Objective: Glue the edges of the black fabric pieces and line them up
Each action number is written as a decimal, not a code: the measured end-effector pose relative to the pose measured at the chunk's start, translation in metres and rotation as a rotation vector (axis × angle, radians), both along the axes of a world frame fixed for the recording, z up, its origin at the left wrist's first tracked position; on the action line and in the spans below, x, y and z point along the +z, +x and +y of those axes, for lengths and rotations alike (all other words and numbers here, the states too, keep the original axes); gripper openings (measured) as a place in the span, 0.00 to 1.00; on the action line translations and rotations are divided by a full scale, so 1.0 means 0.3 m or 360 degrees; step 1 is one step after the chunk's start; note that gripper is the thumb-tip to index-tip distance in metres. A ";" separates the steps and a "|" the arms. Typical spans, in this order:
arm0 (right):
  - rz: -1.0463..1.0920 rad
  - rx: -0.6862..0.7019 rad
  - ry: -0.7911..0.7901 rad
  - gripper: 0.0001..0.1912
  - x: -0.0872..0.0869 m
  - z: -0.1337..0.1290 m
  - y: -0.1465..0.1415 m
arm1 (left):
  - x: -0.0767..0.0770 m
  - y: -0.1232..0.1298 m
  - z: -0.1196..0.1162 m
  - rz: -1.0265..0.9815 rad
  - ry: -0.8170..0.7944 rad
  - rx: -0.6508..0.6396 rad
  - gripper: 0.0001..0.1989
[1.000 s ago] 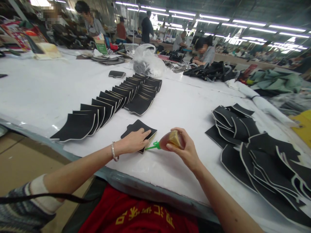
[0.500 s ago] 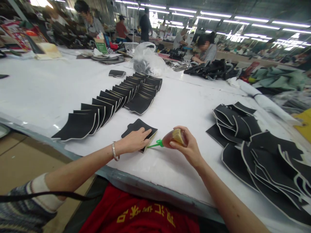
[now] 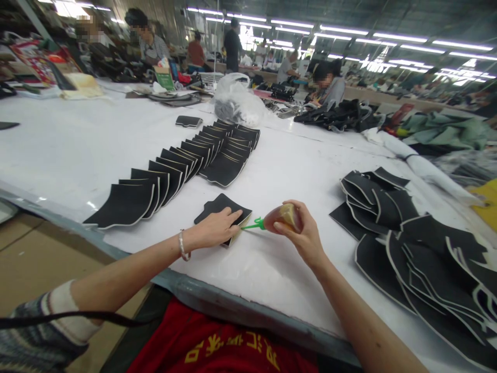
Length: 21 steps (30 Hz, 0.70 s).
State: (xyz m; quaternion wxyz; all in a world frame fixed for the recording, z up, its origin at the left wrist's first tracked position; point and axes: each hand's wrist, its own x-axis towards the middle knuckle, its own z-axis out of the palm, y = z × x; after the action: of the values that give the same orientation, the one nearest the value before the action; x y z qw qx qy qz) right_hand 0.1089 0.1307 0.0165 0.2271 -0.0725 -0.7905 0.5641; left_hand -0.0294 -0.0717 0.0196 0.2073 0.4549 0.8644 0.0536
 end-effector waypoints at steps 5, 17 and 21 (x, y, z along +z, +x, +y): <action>-0.0074 0.0117 -0.0338 0.25 -0.024 -0.031 0.002 | -0.022 -0.009 0.003 -0.0051 0.0076 0.0083 0.32; 0.0358 -0.0176 -0.2345 0.33 0.032 0.249 0.101 | -0.103 -0.147 -0.119 0.0268 0.0425 0.0970 0.29; 0.0940 -0.0415 -0.2710 0.41 0.152 0.324 0.182 | -0.097 -0.177 -0.108 -0.0326 0.0532 0.1117 0.15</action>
State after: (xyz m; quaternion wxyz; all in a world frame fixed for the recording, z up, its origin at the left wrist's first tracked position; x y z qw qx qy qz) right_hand 0.1634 0.2278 0.0622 0.3520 -0.1573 -0.0019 0.9227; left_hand -0.0826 -0.1041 -0.0094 0.1848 0.1517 0.9215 0.3060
